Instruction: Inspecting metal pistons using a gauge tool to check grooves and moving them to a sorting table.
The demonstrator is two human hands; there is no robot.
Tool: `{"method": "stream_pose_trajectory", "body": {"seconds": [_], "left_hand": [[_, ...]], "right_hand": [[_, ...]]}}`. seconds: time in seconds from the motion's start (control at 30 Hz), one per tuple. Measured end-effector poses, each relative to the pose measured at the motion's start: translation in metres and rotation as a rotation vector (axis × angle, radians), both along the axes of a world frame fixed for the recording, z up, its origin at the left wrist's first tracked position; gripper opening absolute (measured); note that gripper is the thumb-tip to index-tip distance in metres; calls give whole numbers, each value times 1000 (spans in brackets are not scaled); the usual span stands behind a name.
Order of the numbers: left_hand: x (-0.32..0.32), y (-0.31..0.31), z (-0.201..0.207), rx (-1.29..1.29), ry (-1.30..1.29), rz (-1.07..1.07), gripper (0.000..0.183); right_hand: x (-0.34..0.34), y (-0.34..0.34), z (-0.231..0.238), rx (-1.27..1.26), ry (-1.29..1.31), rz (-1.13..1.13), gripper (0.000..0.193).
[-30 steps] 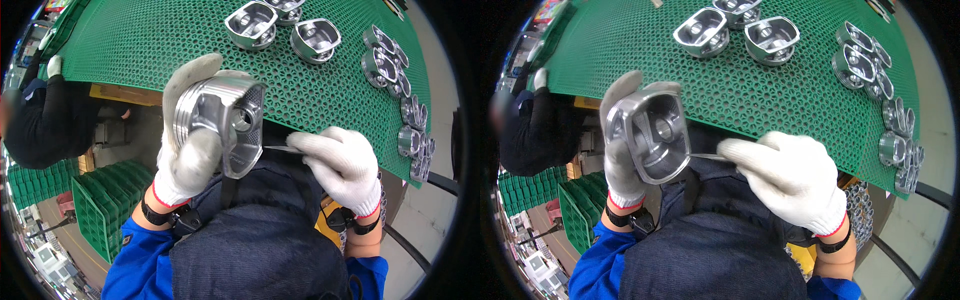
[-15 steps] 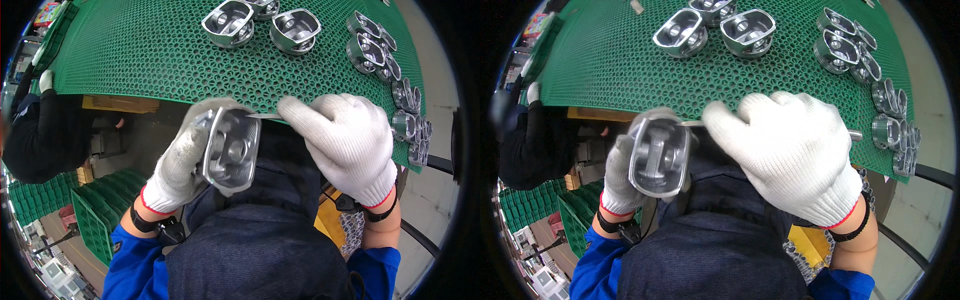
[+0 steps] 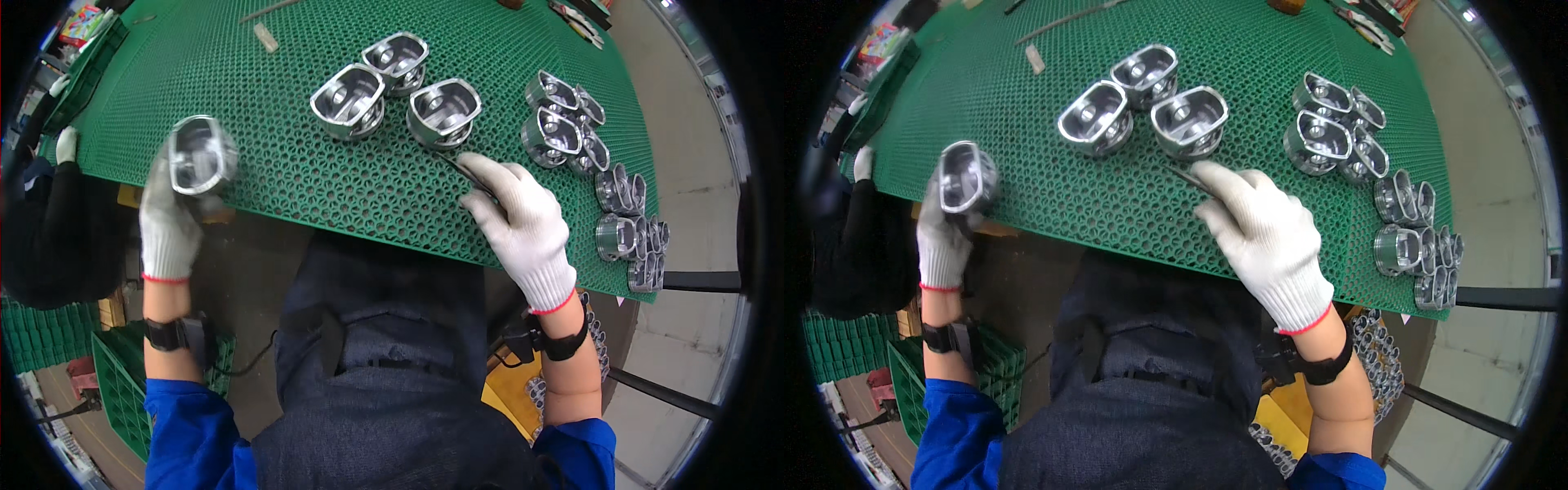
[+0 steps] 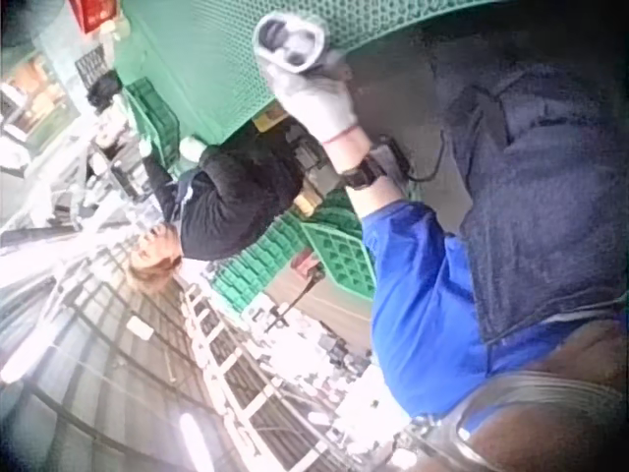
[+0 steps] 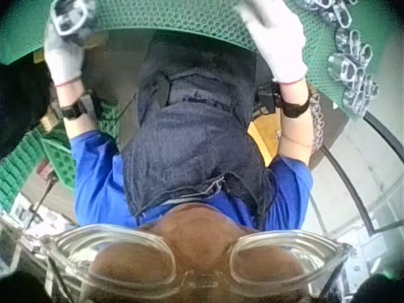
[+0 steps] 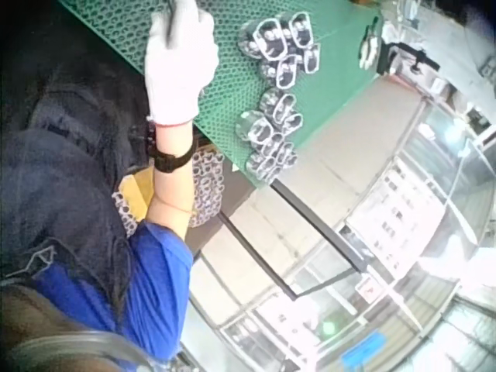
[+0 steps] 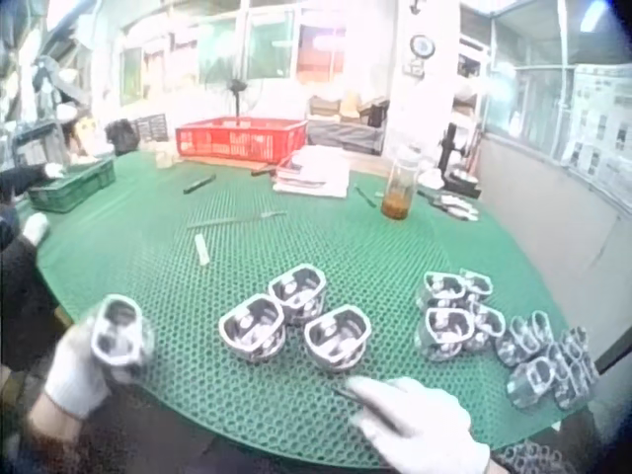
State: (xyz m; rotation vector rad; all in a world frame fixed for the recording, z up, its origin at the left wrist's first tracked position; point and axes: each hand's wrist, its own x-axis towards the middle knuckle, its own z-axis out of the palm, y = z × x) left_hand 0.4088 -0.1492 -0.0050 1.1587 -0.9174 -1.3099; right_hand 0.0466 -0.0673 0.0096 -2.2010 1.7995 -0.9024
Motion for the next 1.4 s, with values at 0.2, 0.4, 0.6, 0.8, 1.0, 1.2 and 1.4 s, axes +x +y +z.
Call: {"method": "stream_pose_trajectory", "body": {"seconds": [0.2,0.4,0.6,0.8,1.0,1.2,1.4], "left_hand": [[48,-30,-36,-231,-546,265,45],[-48,68,-9,-200,75,-125,70],[-84,78,15,186,502,-500,93],[-85,80,1,195,1243,-606,74],[-86,83,-4,144,1147,-647,72],[-91,88,6,291,894,-288,74],[-73,73,13,-369,-480,-219,82]], "right_hand": [[18,-44,-13,22,165,-3,38],[41,-14,23,304,-259,255,17],[66,15,43,687,-1002,411,68],[23,30,5,395,-1662,399,66],[40,32,3,235,-369,403,37],[43,26,1,196,-261,413,33],[28,30,15,272,-447,383,33]]}}
